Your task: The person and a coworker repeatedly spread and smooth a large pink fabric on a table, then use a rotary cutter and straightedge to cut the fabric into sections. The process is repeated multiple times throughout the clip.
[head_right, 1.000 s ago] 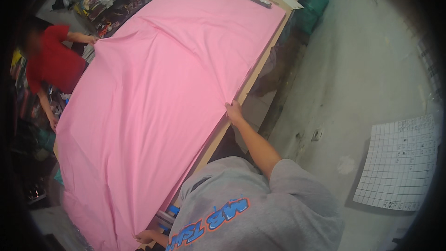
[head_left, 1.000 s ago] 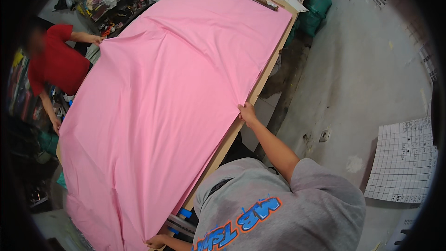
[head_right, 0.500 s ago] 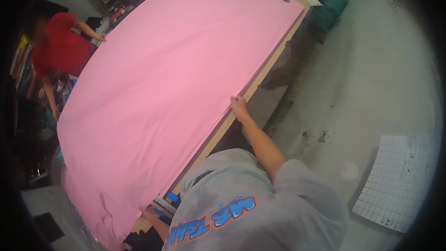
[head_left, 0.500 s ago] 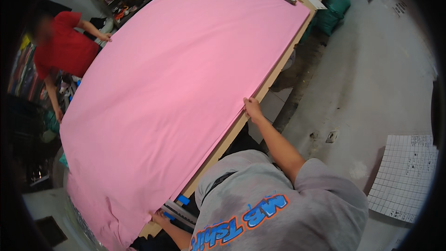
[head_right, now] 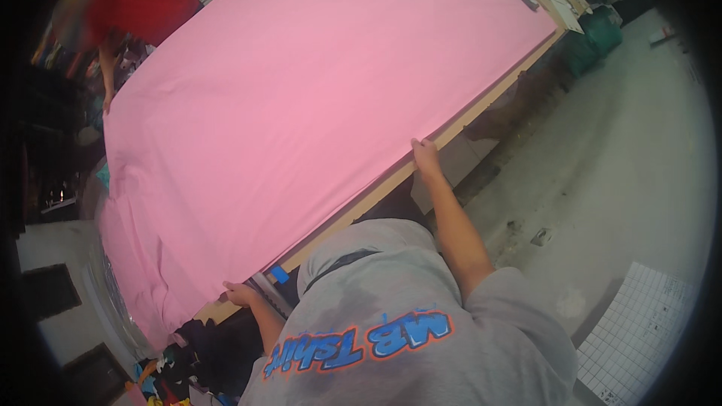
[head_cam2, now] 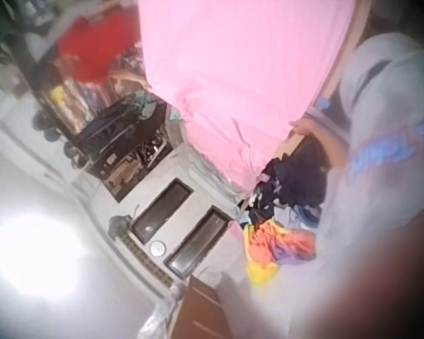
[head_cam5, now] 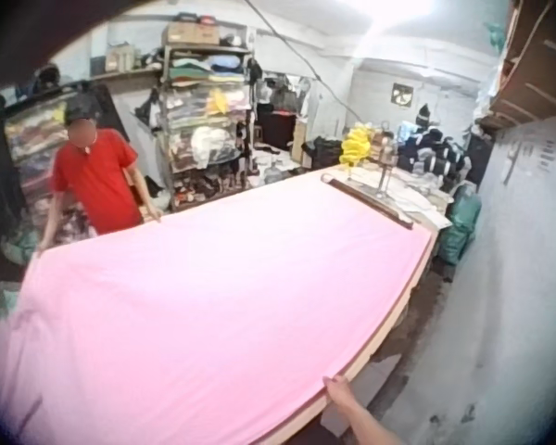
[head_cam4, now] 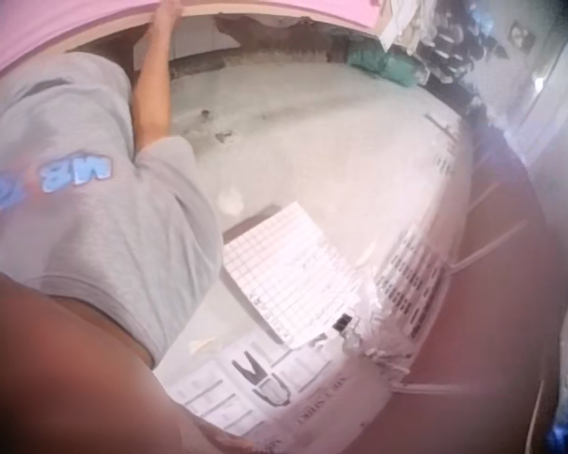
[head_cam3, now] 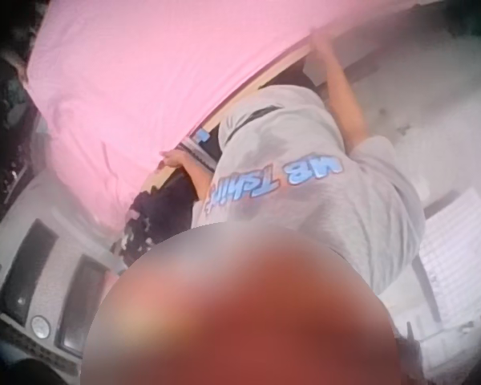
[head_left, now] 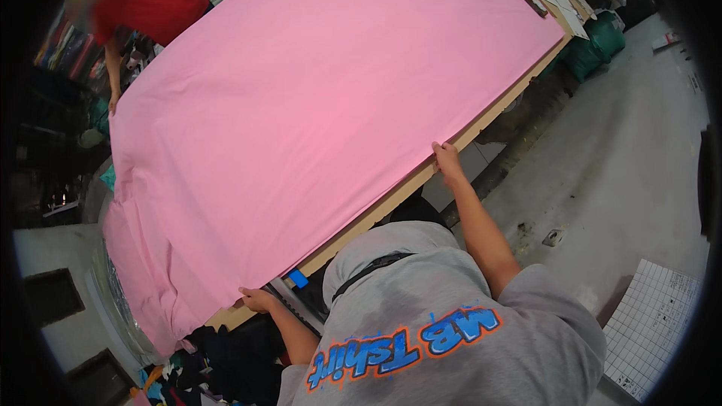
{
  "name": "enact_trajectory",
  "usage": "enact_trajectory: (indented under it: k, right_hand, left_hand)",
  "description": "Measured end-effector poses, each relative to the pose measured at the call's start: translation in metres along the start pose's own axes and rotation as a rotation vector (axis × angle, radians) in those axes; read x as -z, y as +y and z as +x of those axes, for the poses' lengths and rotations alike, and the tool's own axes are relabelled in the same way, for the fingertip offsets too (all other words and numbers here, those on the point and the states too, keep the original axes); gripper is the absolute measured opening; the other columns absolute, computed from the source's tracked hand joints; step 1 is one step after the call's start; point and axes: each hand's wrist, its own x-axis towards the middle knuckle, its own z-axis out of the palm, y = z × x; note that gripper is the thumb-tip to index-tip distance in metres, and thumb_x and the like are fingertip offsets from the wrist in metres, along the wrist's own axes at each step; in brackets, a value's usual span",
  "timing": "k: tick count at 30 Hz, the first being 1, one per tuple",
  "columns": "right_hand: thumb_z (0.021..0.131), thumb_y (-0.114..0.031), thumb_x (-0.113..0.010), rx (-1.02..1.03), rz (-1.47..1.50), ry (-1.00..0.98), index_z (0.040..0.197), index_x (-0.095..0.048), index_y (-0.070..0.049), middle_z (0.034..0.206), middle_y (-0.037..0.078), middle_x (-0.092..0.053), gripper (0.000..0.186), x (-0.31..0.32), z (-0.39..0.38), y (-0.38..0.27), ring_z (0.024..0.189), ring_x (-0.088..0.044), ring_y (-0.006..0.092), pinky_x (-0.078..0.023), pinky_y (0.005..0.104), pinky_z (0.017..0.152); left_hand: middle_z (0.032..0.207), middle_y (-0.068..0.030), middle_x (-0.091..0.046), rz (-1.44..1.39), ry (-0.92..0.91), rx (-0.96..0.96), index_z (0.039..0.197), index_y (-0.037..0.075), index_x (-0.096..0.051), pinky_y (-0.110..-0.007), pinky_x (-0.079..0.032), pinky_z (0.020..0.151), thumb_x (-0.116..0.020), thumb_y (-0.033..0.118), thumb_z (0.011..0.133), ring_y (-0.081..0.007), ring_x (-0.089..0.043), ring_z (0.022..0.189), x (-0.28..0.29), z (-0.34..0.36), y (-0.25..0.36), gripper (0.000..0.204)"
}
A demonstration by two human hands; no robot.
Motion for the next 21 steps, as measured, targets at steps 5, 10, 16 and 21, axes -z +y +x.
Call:
enact_trajectory:
  k: [5, 10, 16, 21]
  right_hand:
    - [0.1, -0.029, -0.065, 0.038, -0.088, 0.023, 0.079, -0.058, 0.0, 0.066, 0.004, -0.052, 0.037, 0.003, -0.001, -0.003, 0.062, -0.049, 0.0142, -0.042, 0.0378, 0.057]
    - [0.1, -0.029, -0.065, 0.039, -0.064, 0.012, 0.077, -0.056, -0.001, 0.066, 0.003, -0.049, 0.038, 0.005, 0.002, -0.003, 0.062, -0.046, 0.0137, -0.04, 0.0381, 0.057]
    - [0.103, -0.03, -0.064, 0.091, -0.092, -0.002, 0.082, -0.058, -0.008, 0.065, -0.004, -0.046, 0.031, 0.005, 0.018, 0.019, 0.049, -0.04, 0.0071, -0.03, 0.028, 0.043]
    - [0.103, -0.03, -0.063, 0.125, -0.149, 0.018, 0.08, -0.056, -0.011, 0.063, -0.005, -0.044, 0.032, 0.005, 0.029, 0.03, 0.049, -0.038, 0.0067, -0.028, 0.0276, 0.043]
  left_hand:
    - [0.113, -0.0266, -0.074, 0.053, 0.026, 0.074, 0.116, -0.004, -0.073, -0.056, -0.052, 0.092, -0.044, 0.052, 0.107, -0.0485, -0.068, 0.103, -0.001, -0.002, 0.003, 0.064]
    - [0.111, -0.0216, -0.075, 0.074, 0.033, 0.149, 0.114, 0.003, -0.075, -0.054, -0.053, 0.089, -0.045, 0.053, 0.106, -0.0467, -0.068, 0.102, -0.001, -0.009, 0.011, 0.059]
    - [0.107, -0.0169, -0.077, 0.06, -0.022, 0.163, 0.106, 0.008, -0.076, -0.053, -0.053, 0.083, -0.049, 0.055, 0.103, -0.0427, -0.07, 0.098, 0.002, -0.011, 0.006, 0.055]
    - [0.101, -0.0142, -0.078, 0.147, -0.007, 0.212, 0.11, 0.007, -0.076, -0.05, -0.052, 0.086, -0.051, 0.052, 0.103, -0.0383, -0.072, 0.096, 0.001, -0.009, 0.007, 0.052]
